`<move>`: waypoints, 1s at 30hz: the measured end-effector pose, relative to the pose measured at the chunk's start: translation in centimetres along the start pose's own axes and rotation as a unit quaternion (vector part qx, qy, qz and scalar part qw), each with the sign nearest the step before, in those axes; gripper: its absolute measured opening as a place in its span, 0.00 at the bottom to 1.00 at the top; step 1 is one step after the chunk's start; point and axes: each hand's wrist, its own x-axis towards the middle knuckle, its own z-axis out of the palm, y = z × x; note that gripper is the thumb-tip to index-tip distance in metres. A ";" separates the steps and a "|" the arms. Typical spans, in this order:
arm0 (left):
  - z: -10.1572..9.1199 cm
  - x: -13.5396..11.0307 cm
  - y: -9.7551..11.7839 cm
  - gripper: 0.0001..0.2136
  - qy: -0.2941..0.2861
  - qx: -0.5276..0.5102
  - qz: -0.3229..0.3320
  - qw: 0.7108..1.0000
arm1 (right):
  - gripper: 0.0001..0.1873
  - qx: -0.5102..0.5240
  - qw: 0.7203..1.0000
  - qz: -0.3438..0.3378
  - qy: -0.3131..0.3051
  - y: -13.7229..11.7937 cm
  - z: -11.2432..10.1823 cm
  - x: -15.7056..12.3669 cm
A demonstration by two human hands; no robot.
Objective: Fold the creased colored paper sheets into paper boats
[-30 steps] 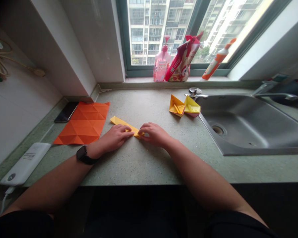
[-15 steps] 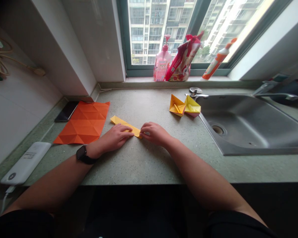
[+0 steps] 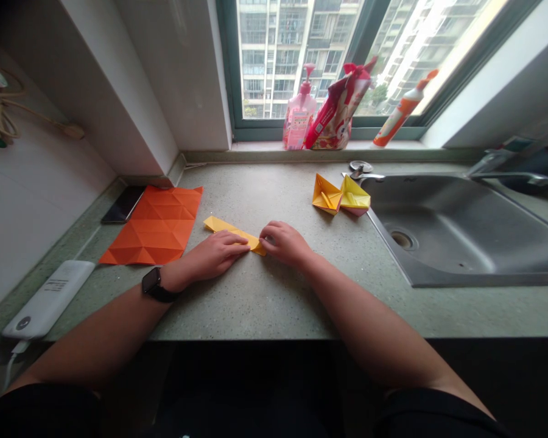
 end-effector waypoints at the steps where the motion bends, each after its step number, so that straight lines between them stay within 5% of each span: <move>1: 0.0 0.0 0.1 0.17 -0.002 -0.002 -0.002 1.000 | 0.06 -0.001 1.000 0.004 0.007 0.1 0.1 0.1; 22: -0.5 -0.1 0.8 0.17 -0.029 0.031 -0.003 0.999 | 0.04 -0.108 0.994 0.008 0.036 0.3 1.7 0.8; 30: -0.1 -0.1 0.6 0.16 -0.032 0.036 -0.010 0.999 | 0.09 -0.047 0.998 -0.006 0.041 0.5 1.4 0.3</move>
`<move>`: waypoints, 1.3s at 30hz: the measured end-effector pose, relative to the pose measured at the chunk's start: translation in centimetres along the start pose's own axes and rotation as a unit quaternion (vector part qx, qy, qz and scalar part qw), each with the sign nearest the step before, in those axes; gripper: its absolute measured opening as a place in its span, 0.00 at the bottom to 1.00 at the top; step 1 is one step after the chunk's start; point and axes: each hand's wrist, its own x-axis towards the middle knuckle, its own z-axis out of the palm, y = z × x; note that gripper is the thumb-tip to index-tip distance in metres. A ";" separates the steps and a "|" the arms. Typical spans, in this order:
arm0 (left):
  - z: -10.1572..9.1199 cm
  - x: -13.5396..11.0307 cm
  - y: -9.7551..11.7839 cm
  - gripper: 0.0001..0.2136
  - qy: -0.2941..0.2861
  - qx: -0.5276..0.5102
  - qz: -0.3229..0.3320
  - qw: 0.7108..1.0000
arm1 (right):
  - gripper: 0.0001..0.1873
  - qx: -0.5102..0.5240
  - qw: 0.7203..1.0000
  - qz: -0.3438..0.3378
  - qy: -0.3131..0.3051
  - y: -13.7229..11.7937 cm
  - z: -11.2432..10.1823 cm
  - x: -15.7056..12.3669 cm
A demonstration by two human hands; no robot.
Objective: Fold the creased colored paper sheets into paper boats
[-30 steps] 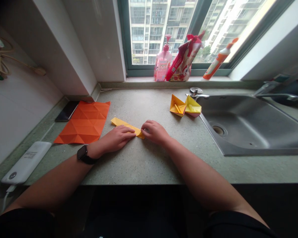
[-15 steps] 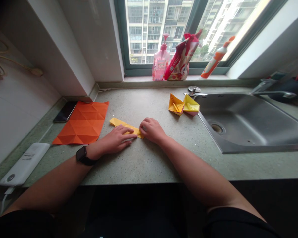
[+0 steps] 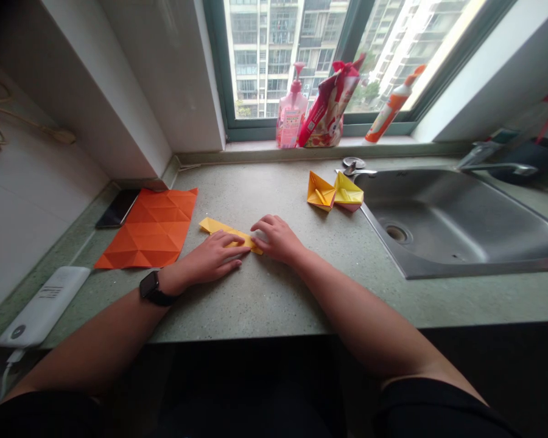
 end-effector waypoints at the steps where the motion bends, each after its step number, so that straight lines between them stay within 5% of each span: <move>1: 0.0 0.0 0.0 0.17 0.000 -0.001 0.001 1.000 | 0.11 0.009 1.000 -0.004 0.000 0.0 0.0 -0.1; 12: 0.0 0.0 0.1 0.16 -0.006 0.004 -0.005 1.000 | 0.29 -0.002 0.997 0.050 -0.063 1.0 1.2 -0.4; 24: -0.5 0.1 0.2 0.15 -0.011 -0.007 -0.014 1.000 | 0.37 0.006 0.983 0.145 -0.109 3.6 -1.0 -0.5; 33: -0.3 0.3 0.2 0.18 -0.017 0.024 -0.021 0.999 | 0.16 0.088 0.992 0.078 0.033 2.4 -3.2 -0.8; 39: 0.4 0.7 -0.4 0.23 -0.012 0.033 -0.040 0.999 | 0.13 0.033 0.999 -0.011 -0.040 -0.7 -2.0 -1.0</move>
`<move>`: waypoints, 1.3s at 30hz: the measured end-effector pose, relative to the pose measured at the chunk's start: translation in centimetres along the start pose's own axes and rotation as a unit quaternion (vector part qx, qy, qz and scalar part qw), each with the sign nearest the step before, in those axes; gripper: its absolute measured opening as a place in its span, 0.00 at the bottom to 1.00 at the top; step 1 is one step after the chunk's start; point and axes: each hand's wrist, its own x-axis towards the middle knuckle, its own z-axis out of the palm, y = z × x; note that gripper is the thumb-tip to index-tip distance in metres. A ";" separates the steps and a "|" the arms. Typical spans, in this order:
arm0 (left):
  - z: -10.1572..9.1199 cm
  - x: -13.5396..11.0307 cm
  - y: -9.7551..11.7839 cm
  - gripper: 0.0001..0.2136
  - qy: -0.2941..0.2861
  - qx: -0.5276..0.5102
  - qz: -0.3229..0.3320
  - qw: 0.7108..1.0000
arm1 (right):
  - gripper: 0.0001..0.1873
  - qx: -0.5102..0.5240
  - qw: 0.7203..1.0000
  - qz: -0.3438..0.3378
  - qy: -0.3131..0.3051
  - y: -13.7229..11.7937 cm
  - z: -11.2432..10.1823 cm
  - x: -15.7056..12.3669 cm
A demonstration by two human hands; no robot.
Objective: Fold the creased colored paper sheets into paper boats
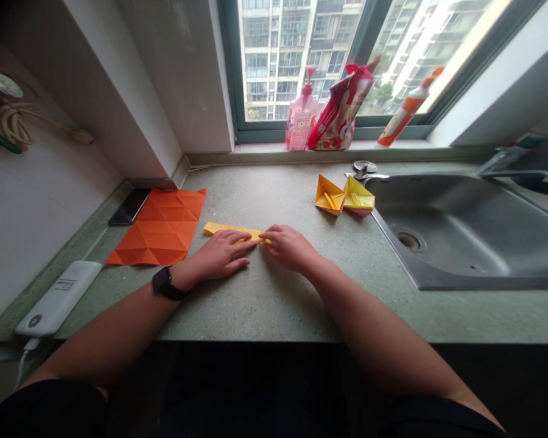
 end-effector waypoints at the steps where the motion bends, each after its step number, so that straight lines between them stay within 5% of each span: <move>1: 0.1 0.0 -0.1 0.24 0.005 -0.008 0.003 1.000 | 0.13 -0.011 1.000 -0.006 -0.009 -0.1 0.3 0.0; 9: -0.6 -0.7 -2.1 0.17 0.091 -0.018 -0.038 0.995 | 0.13 -0.081 0.996 0.022 -0.021 1.9 -0.2 -0.2; 16: -1.5 -1.1 -3.5 0.08 0.064 -0.035 -0.032 0.997 | 0.13 -0.097 0.992 0.081 0.022 3.9 -0.4 0.2; 21: -1.3 -0.8 -2.8 0.08 0.065 -0.013 -0.025 0.997 | 0.19 -0.087 0.993 0.040 0.065 2.1 0.4 0.5; 28: -1.1 -0.7 -1.7 0.09 0.066 0.002 -0.025 0.997 | 0.16 -0.048 0.996 -0.066 -0.028 -0.6 1.9 0.6; 39: -1.0 -0.5 -0.9 0.11 0.069 -0.024 -0.010 0.997 | 0.14 -0.045 0.997 -0.058 -0.027 -0.9 1.9 0.9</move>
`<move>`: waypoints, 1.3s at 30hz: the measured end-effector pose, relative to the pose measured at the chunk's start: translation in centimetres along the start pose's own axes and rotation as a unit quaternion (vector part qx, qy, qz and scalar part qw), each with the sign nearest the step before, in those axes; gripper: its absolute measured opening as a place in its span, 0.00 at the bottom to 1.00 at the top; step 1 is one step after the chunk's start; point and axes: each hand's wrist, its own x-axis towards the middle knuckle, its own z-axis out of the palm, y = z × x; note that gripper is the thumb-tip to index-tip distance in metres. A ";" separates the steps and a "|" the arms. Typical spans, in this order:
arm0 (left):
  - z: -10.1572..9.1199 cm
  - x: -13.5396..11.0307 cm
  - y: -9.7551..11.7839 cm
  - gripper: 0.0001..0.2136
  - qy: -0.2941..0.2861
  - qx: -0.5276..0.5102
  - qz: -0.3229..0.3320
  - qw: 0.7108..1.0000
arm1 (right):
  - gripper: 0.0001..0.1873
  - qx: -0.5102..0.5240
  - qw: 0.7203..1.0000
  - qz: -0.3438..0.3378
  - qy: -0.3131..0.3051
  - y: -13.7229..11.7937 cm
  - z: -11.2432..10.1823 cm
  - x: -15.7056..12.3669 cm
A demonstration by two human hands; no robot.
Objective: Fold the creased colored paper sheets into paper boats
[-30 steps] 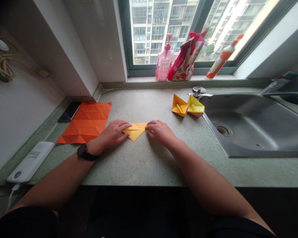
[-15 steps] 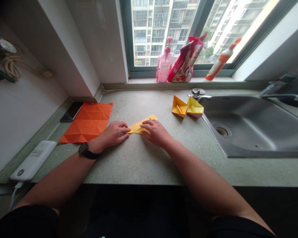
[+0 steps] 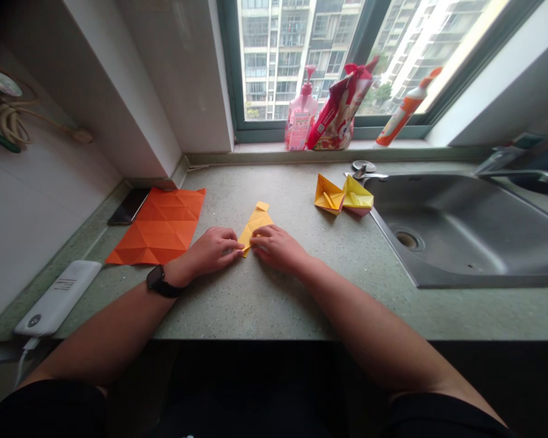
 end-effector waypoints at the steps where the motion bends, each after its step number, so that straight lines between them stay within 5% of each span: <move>1: 0.0 0.0 0.0 0.12 0.000 -0.004 0.000 1.000 | 0.13 -0.001 1.000 0.001 -0.003 -0.1 -0.1 0.0; 23: 1.4 0.7 -0.9 0.08 0.045 -0.079 -0.063 0.994 | 0.19 0.020 0.999 -0.022 -0.031 0.4 -0.7 -0.4; 39: 0.2 -0.4 -0.4 0.12 -0.018 0.046 0.054 0.997 | 0.13 -0.006 0.999 -0.018 -0.029 0.0 -0.7 -0.4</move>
